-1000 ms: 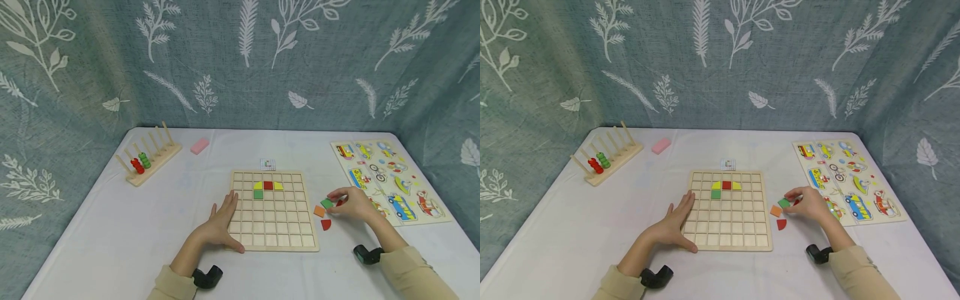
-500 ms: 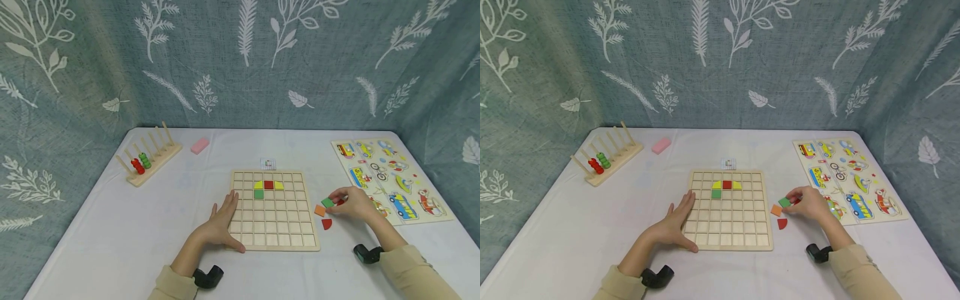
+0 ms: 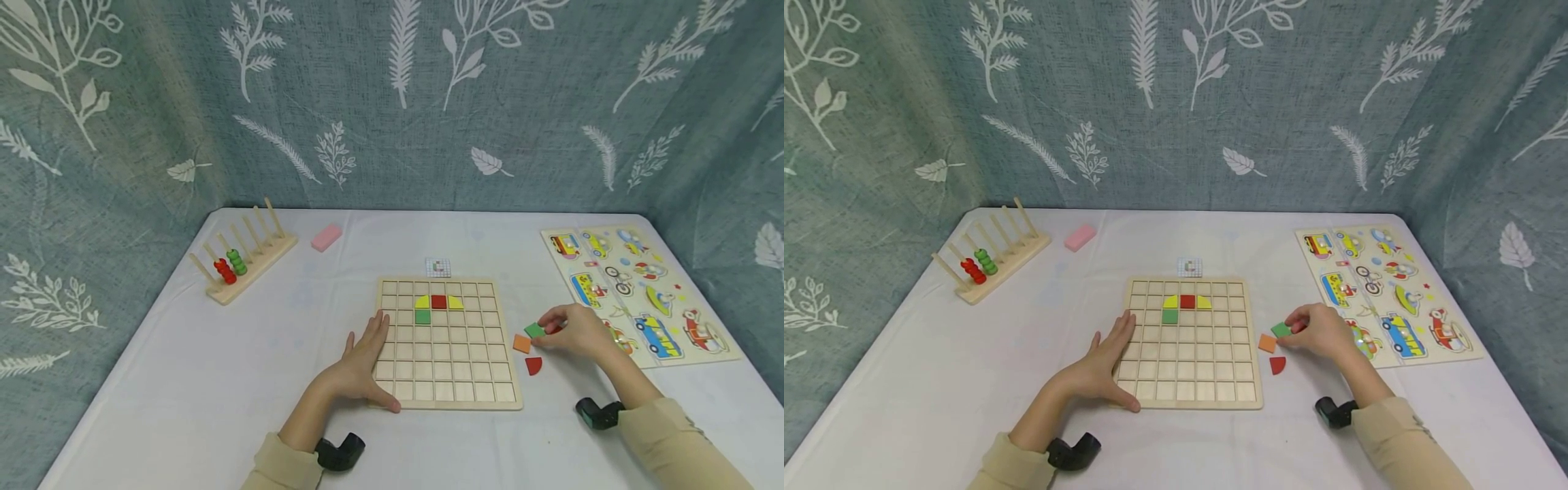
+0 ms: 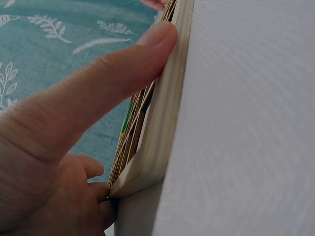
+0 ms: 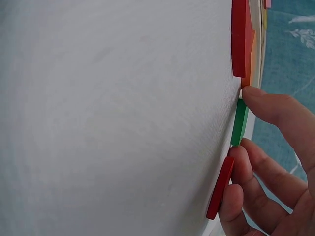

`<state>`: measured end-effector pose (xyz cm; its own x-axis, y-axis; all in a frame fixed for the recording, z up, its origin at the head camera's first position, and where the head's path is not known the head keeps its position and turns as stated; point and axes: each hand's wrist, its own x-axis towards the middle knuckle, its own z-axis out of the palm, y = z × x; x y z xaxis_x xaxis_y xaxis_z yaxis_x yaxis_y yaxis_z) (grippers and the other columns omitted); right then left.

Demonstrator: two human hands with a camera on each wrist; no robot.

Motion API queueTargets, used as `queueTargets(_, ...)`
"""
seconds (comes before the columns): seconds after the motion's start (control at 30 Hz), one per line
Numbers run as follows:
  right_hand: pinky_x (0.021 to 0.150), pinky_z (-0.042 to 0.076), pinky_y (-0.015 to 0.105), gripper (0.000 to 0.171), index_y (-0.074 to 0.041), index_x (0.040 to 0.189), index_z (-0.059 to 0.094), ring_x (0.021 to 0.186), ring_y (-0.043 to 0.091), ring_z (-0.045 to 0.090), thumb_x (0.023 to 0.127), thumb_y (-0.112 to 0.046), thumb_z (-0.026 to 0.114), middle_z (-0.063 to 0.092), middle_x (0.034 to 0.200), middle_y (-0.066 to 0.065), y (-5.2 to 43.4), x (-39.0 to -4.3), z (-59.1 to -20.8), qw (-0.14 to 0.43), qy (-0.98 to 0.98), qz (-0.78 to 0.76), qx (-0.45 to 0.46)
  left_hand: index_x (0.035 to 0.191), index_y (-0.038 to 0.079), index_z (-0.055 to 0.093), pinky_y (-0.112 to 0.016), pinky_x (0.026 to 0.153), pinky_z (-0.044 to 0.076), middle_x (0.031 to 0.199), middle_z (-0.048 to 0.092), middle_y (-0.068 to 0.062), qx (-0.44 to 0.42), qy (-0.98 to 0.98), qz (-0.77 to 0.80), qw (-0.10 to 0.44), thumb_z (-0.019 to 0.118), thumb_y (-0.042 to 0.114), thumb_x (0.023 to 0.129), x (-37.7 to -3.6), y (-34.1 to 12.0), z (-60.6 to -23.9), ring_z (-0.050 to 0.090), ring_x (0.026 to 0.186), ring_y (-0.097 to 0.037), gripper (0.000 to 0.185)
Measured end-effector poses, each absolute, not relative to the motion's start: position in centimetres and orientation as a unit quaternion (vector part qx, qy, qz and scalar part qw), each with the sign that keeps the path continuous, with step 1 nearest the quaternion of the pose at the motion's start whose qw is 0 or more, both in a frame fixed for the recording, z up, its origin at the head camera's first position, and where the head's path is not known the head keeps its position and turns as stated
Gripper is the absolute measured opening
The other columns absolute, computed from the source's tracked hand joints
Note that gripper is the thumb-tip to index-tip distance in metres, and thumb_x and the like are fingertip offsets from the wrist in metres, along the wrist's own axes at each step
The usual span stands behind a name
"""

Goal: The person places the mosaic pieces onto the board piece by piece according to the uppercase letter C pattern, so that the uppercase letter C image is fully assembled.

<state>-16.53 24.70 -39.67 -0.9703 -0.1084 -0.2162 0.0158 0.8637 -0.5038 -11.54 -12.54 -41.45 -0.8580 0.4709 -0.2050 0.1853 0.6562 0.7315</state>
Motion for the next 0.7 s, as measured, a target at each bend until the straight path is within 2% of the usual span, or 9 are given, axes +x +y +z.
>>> queueTargets(0.7, 0.058, 0.037, 0.028, 0.029, -0.004, 0.089, 0.068, 0.069, 0.018, 0.049, 0.067, -0.021, 0.079, 0.058, 0.073, 0.000, 24.30, -16.54, -39.43, 0.121, 0.956, -0.266, -0.027, 0.145, -0.001, 0.001, -0.055, 0.105, -0.007, 0.151, -0.008, -0.016, 0.190, 0.893, 0.361, 0.190, 0.090, 0.035, 0.047, -11.58, -12.60, -41.54, -0.008, 0.138, -0.028, 0.137)
